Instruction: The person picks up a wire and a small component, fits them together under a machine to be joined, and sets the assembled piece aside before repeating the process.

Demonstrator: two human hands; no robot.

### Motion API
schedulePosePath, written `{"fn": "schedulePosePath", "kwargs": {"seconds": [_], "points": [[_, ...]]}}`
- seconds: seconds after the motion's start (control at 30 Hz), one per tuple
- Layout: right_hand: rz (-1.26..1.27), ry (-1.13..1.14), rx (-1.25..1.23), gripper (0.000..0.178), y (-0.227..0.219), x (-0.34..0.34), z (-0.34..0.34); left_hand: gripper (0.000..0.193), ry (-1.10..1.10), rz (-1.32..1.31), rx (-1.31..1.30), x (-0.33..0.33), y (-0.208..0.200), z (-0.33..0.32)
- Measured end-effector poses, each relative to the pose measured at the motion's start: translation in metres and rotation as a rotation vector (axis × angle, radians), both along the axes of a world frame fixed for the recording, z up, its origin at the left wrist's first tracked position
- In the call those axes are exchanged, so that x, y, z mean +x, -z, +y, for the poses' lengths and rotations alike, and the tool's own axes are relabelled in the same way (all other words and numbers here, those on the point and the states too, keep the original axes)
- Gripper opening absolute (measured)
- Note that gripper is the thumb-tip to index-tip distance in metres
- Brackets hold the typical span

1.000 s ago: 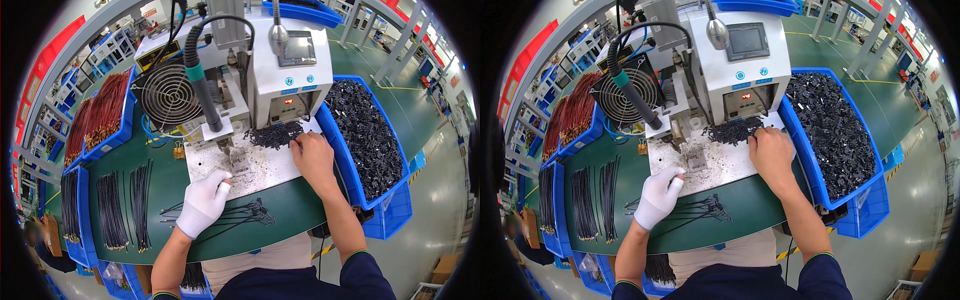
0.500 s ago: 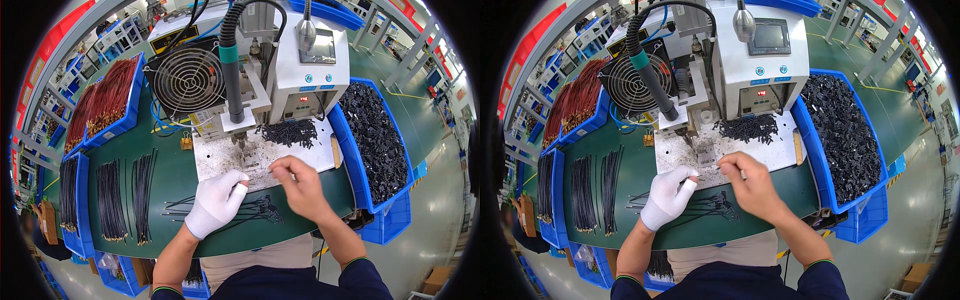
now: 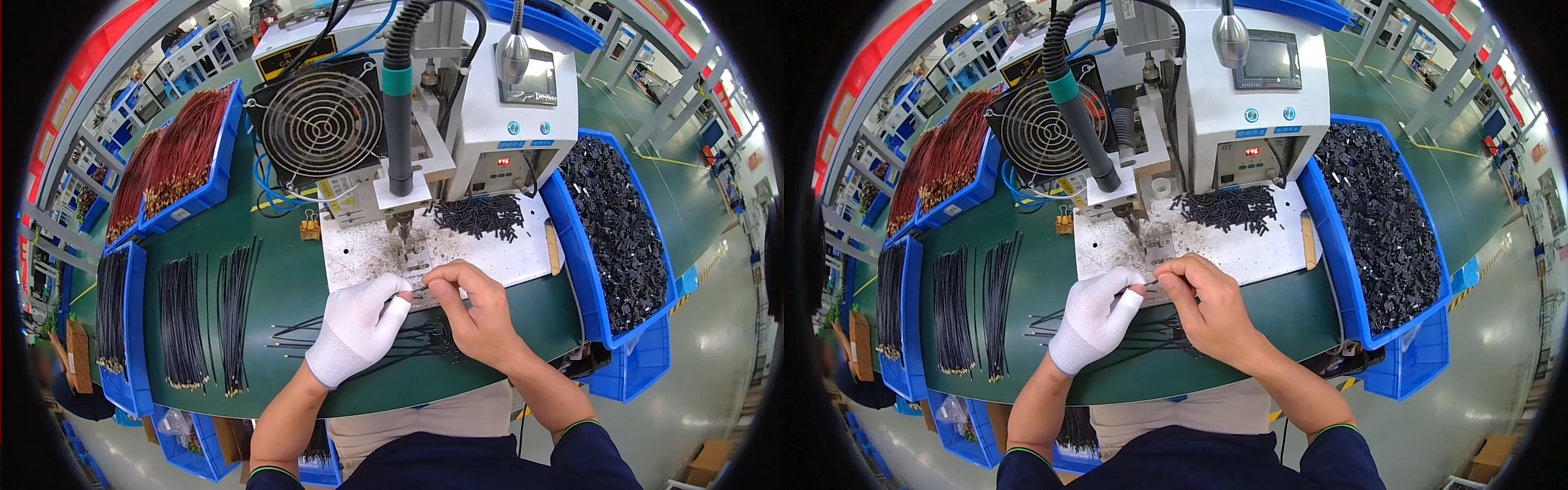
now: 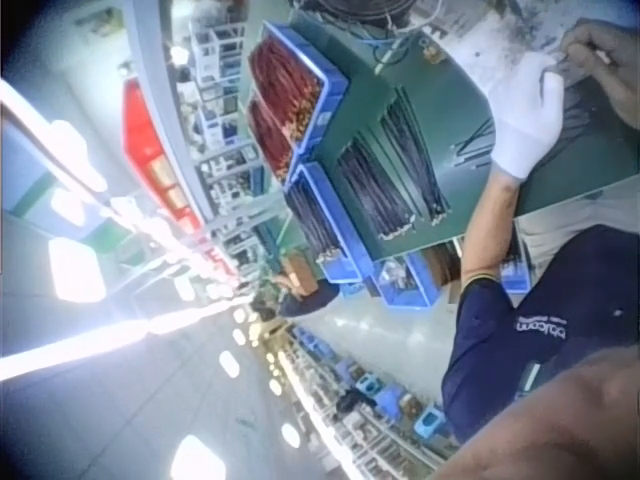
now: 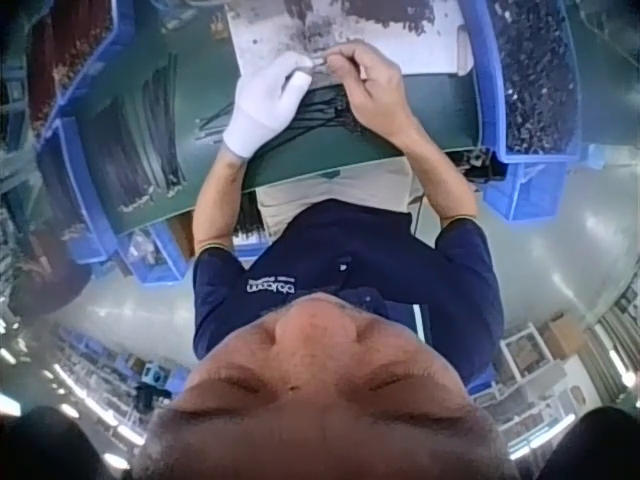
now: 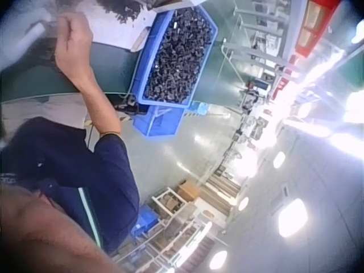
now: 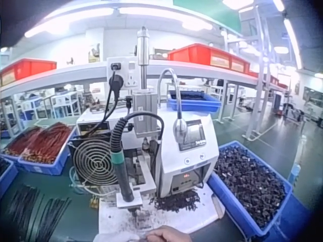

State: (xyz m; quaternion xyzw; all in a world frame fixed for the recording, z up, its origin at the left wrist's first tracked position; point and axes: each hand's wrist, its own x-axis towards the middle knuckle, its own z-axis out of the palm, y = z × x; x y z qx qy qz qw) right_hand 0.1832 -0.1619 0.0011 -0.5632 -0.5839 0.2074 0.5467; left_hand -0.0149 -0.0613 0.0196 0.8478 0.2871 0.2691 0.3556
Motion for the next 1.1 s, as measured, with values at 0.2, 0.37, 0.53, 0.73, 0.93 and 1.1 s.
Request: {"fn": "schedulePosePath", "kwargs": {"seconds": [0.2, 0.37, 0.53, 0.73, 0.93, 1.1], "points": [[0.026, 0.013, -0.002, 0.011, -0.002, 0.001, 0.0, 0.011, 0.005, 0.008, -0.02, -0.002, 0.0, 0.0], [0.017, 0.018, 0.002, 0.01, 0.0, -0.001, 0.0, 0.012, 0.008, 0.03, -0.074, -0.001, -0.002, -0.001], [0.018, 0.043, -0.044, 0.012, -0.003, 0.0, -0.003, 0.015, 0.01, -0.013, -0.052, 0.002, 0.002, 0.0], [0.11, -0.007, -0.084, 0.013, -0.001, -0.004, -0.004, 0.015, 0.019, 0.017, -0.078, 0.001, -0.004, -0.002], [0.255, -0.086, -0.183, 0.017, -0.005, 0.004, -0.013, 0.02, 0.009, -0.024, -0.062, 0.003, 0.003, -0.003], [-0.297, 0.192, -0.076, 0.015, -0.052, 0.065, -0.052, 0.019, 0.002, -0.036, -0.078, 0.001, 0.002, -0.002]]}}
